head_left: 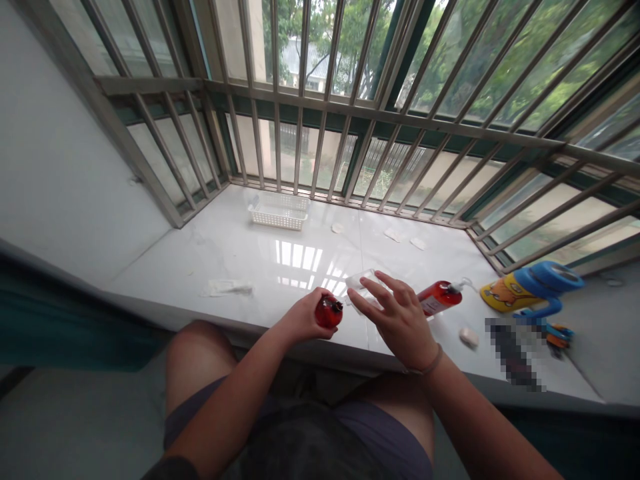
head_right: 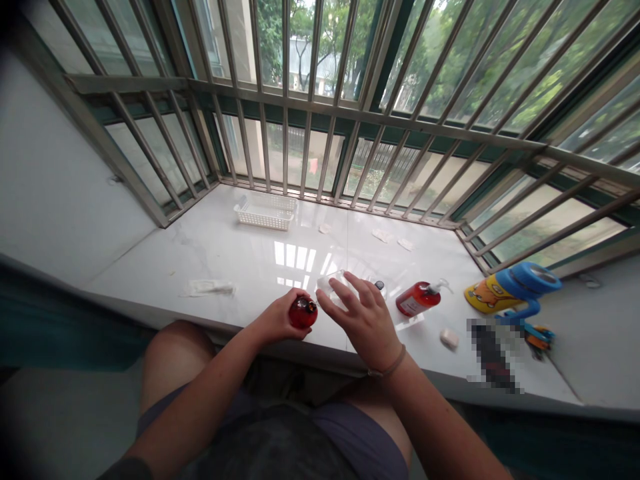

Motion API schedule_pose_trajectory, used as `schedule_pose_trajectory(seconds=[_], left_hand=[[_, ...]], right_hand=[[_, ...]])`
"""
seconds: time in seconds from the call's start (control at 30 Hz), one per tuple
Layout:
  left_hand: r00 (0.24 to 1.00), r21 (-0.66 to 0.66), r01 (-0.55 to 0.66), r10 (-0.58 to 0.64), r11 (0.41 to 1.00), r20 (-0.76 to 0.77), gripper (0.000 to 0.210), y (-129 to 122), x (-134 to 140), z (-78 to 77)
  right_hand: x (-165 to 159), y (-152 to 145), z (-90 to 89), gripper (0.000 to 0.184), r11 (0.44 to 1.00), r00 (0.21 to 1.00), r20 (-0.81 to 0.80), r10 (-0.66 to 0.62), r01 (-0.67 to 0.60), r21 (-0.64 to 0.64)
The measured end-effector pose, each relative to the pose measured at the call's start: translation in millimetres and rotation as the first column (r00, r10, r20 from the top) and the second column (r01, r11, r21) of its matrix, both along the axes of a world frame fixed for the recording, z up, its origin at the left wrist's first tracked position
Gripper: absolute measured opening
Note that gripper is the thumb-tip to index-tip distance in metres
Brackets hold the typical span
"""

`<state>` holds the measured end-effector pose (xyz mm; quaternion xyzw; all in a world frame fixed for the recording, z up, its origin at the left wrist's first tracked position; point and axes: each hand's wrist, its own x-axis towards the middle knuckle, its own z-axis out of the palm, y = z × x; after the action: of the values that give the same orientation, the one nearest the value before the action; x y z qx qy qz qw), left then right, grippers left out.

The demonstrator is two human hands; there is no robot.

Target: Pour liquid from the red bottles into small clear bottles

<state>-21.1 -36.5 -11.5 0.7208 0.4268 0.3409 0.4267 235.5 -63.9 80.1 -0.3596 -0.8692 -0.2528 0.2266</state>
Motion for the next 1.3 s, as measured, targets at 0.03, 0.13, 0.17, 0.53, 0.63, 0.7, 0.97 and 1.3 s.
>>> schedule_pose_trajectory(seconds=[0.03,0.13,0.17,0.53,0.63,0.7,0.97,1.3], left_hand=[[1.000,0.000,0.004,-0.004,1.000,0.003,0.075,0.0,-0.1,0.4],[1.000,0.002,0.013,-0.013,1.000,0.014,0.074,0.0,-0.3,1.1],[1.000,0.003,0.013,-0.013,1.000,0.017,0.074,0.0,-0.3,1.2],[1.000,-0.008,0.000,0.000,1.000,0.017,0.074,-0.5,-0.2,0.8],[1.000,-0.003,0.007,-0.006,1.000,0.026,0.074,-0.4,-0.5,0.7],[0.999,-0.003,0.010,-0.010,1.000,0.030,0.074,-0.5,-0.8,0.7],[0.999,0.002,0.012,-0.012,1.000,0.038,0.073,-0.7,-1.2,1.0],[1.000,0.002,0.001,-0.001,1.000,0.031,0.072,-1.5,-1.5,1.8]], right_hand=[[0.0,0.3,0.0,0.060,1.000,1.000,0.001,0.002,-0.002,0.001],[-0.4,1.0,0.7,0.060,1.000,1.000,0.008,0.003,-0.003,0.003],[-0.7,1.1,1.3,0.059,1.000,1.000,0.013,0.003,-0.003,0.004],[-2.2,-0.3,9.4,0.061,1.000,0.998,0.052,0.025,-0.025,0.005],[-2.9,-0.3,12.2,0.059,0.999,0.998,0.056,0.034,-0.035,0.021],[-3.6,0.0,13.8,0.058,0.999,0.998,0.054,0.039,-0.040,0.032],[-4.6,1.3,17.5,0.057,0.997,0.997,0.065,0.049,-0.052,0.056],[-4.5,3.4,19.2,0.059,0.997,0.996,0.077,0.052,-0.056,0.051]])
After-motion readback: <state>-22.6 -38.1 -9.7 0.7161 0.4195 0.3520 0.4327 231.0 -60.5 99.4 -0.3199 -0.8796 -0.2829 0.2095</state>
